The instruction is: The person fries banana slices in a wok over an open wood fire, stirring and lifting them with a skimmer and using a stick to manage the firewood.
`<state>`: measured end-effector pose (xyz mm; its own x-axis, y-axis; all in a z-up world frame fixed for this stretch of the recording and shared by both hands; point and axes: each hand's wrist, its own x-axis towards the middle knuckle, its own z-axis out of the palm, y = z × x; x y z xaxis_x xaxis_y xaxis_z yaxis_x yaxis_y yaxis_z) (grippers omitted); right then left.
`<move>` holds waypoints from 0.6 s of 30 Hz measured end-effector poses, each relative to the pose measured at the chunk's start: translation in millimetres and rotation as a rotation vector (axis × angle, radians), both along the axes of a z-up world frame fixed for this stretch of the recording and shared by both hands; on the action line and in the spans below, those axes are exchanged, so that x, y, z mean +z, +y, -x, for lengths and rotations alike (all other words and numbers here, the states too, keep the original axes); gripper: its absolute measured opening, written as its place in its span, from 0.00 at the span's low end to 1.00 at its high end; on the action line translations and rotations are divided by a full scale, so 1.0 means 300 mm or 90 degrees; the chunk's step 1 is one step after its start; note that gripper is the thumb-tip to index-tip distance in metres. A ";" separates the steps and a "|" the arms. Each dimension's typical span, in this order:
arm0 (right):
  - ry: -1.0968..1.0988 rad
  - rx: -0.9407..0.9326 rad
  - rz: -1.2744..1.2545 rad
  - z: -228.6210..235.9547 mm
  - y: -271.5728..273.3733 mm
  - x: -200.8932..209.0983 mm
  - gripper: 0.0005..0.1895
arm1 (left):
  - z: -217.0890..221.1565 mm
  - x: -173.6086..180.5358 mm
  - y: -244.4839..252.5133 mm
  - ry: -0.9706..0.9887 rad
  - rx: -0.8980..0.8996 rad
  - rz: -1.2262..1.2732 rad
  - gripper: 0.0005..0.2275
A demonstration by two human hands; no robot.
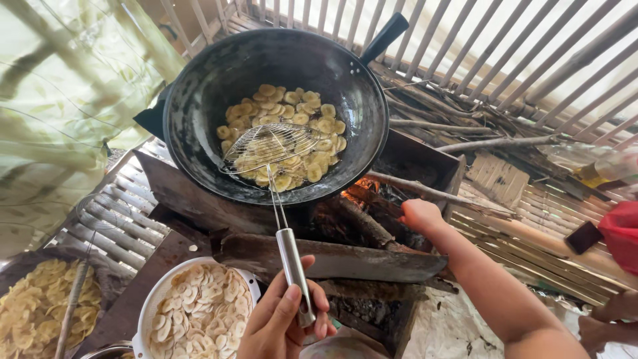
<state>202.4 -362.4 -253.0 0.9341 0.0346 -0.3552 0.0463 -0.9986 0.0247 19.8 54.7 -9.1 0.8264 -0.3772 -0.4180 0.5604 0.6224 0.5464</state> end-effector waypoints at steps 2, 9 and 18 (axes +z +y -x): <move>-0.021 0.017 0.009 -0.003 0.006 0.012 0.16 | -0.005 0.000 0.003 -0.009 -0.004 0.011 0.26; -0.090 0.038 -0.085 0.004 0.104 0.132 0.12 | -0.009 0.006 0.018 -0.009 -0.029 0.010 0.25; -0.267 -0.027 -0.056 0.054 0.046 0.360 0.20 | -0.025 0.014 0.029 -0.020 -0.032 0.011 0.25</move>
